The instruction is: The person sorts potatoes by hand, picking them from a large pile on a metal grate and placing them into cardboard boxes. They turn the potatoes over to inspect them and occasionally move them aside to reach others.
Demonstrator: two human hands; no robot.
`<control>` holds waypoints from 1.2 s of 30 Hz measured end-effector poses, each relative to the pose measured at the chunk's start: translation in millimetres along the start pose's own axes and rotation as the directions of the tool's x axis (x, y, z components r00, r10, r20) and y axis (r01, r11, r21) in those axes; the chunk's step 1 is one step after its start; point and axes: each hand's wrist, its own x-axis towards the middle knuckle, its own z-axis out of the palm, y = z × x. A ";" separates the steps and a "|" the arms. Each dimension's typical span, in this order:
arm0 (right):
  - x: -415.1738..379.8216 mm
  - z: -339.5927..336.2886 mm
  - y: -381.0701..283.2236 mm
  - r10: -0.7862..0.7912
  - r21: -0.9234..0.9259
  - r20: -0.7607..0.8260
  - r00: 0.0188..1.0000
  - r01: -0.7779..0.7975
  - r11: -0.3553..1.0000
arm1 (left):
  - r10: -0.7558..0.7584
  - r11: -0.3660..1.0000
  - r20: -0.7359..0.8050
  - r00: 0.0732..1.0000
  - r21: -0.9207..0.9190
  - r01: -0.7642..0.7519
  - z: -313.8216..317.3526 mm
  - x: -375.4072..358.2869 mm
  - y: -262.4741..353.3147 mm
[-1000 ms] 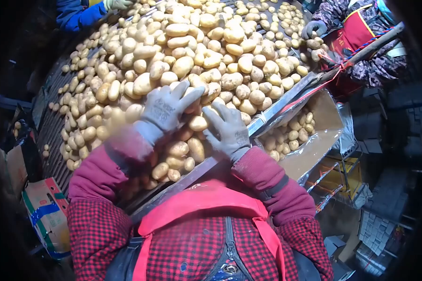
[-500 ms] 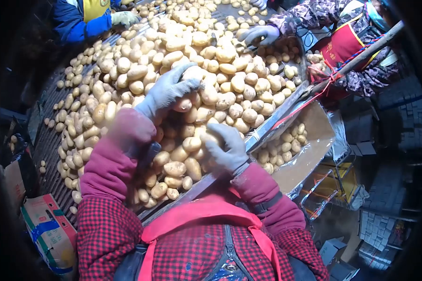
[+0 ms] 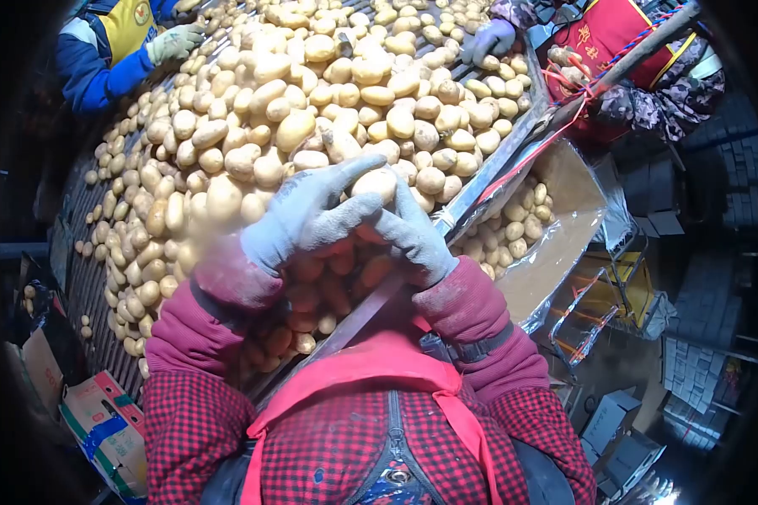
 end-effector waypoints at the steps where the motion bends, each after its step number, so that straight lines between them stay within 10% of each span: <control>1: -2.7 -3.0 -0.2 -0.002 0.000 -0.004 1.000 0.002 1.000 | -0.005 1.000 0.008 1.000 -0.020 0.005 2.3 0.9 4.5; 7: -52.3 -68.6 9.0 -0.124 0.187 -0.162 0.979 0.153 0.970 | 0.272 0.961 0.018 0.962 0.050 -0.273 77.0 42.6 13.8; 8: -68.7 -68.6 4.0 -0.297 -0.118 -0.266 0.917 0.274 0.954 | 0.282 0.959 0.072 0.957 0.021 -0.284 91.2 56.5 22.2; 9: -86.9 -88.5 1.9 -0.148 0.086 -0.417 0.897 0.200 0.976 | 0.294 0.955 0.126 0.948 -0.009 -0.295 106.6 70.7 30.9; 13: -123.5 -143.0 -4.0 -0.433 0.098 -0.478 0.764 0.536 0.838 | 0.497 0.867 0.191 0.846 -0.061 -0.495 157.4 111.2 54.8; 15: -146.4 -222.3 15.1 -0.575 -0.455 -0.465 0.673 0.376 0.807 | 0.657 0.754 0.077 0.750 -0.042 -0.656 163.2 111.8 49.5; 17: -157.1 -221.3 -5.1 -0.656 -0.862 -0.417 0.629 -0.047 0.504 | 0.696 0.718 -0.013 0.718 0.039 -0.695 135.0 102.4 41.9; 19: -168.7 -235.7 6.6 -0.702 -0.866 -0.431 0.567 -0.039 0.499 | 0.648 0.724 -0.059 0.759 0.357 -0.590 98.0 89.1 28.7; 20: -169.1 -216.9 -1.9 -0.620 -0.536 -0.562 0.548 0.330 0.777 | 0.557 0.769 -0.041 0.830 0.403 -0.496 78.1 88.4 18.5; 22: -177.2 -213.8 -0.6 -0.427 0.145 -0.609 0.668 0.623 0.768 | 0.410 0.706 -0.066 0.910 0.655 -0.270 45.2 80.9 -6.6; 25: -171.9 -200.3 -0.5 -0.415 0.241 -0.357 0.837 0.512 0.825 | 0.236 0.436 0.043 0.971 0.888 -0.145 27.3 76.1 -39.5; 30: -130.2 -173.0 0.7 -0.327 0.395 -0.494 0.806 0.543 0.741 | 0.023 0.380 0.004 1.000 0.925 -0.013 46.2 108.6 -40.9; 33: -122.7 -182.4 11.6 -0.297 0.536 -0.345 0.890 0.447 0.717 | 0.182 0.383 0.029 0.983 0.918 -0.098 41.9 106.3 -35.8; 36: -126.6 -160.7 2.3 -0.108 0.355 -0.599 0.794 0.385 0.852 | 0.163 0.397 0.043 0.986 0.912 -0.105 44.4 104.0 -31.4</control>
